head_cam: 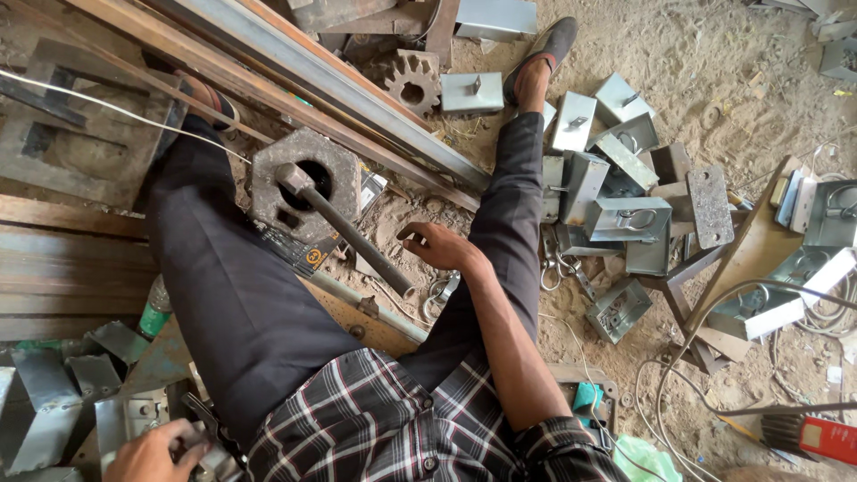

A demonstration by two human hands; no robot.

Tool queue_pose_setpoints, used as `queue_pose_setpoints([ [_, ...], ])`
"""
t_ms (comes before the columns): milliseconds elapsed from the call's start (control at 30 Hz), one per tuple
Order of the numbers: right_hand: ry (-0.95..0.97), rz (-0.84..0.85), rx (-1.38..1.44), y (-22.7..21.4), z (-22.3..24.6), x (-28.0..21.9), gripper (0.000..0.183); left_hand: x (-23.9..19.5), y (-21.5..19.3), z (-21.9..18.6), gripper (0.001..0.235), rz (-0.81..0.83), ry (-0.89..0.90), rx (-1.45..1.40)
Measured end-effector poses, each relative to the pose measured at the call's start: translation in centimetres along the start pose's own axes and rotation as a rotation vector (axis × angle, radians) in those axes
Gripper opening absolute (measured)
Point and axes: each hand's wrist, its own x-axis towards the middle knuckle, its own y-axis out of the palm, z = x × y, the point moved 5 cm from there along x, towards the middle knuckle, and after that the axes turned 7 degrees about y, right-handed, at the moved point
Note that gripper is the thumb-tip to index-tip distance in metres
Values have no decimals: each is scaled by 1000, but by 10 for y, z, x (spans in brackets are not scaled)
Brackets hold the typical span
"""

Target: The person sits on the floor and assembles metal enclosures by inserting a metal rod through holes in pre-cut metal pieces and using a hammer to secure them together.

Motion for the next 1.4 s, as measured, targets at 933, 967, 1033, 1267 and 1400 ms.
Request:
queue_pose_setpoints([
  [933,-6,2,-1,11,-15,12,33,-69,-121,-371,42,-120,1035,-105],
  [967,11,1,0,14,-19,10,32,-59,-120,-387,42,-209,1141,-118],
  [1033,8,-1,-8,14,-26,10,33,-17,-104,-404,30,-110,933,41],
  [1267,111,-26,-30,22,-43,19,32,52,-93,-418,32,-363,1048,-192],
  [1400,41,-14,10,28,-33,32,32,48,-105,-416,39,-404,1151,-379],
])
